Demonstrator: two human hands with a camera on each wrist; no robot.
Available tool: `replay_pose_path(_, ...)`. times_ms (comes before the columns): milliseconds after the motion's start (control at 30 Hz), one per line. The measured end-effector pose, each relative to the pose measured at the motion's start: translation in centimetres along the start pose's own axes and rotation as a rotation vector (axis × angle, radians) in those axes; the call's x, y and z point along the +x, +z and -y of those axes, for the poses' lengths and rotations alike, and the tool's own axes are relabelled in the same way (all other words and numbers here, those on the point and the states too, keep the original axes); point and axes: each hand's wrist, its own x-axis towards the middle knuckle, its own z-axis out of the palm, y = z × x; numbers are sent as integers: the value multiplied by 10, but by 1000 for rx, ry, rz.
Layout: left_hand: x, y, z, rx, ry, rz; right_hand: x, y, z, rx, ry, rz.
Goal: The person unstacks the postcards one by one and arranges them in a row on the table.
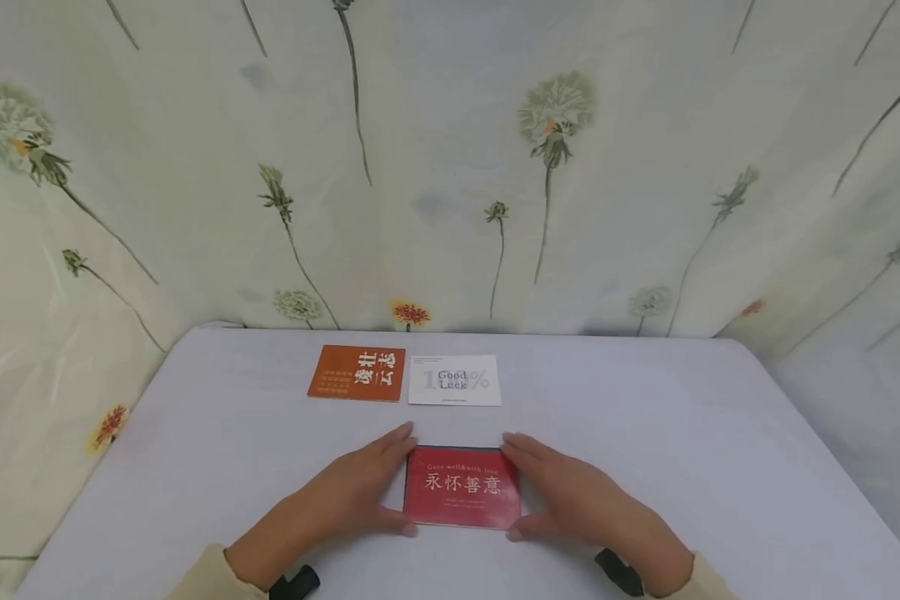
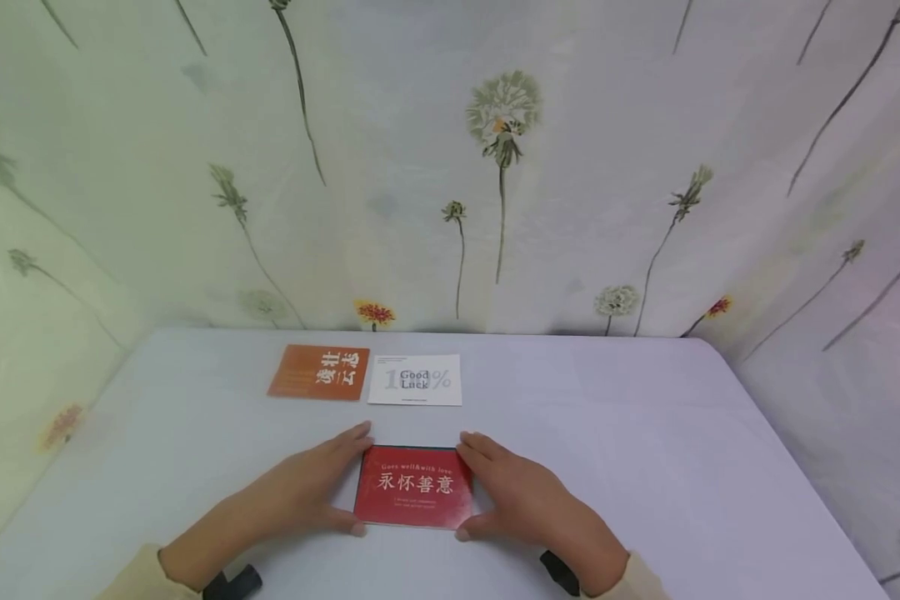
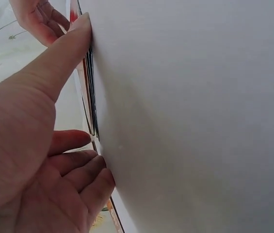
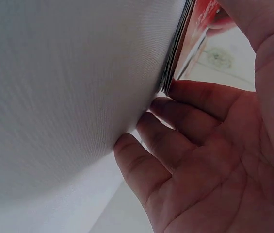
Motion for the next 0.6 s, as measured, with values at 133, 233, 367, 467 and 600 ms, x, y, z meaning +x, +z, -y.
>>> replay_pose_path(133,0,-1,-2,7,5,3,0,1,-1,7,-7,-5)
replay_pose_path(233,0,-2,-3,33,16,7,0,1,-2,16,-6,-12)
replay_pose_path(367,-1,-2,-3,53,24,5,0,1,-4,39,9,-27)
replay_pose_path(467,-1,-2,-3,47,19,-3,0,1,-5,56,27,-33)
replay_pose_path(600,0,-2,-4,35,20,-5,0,1,-6,61,38,-35)
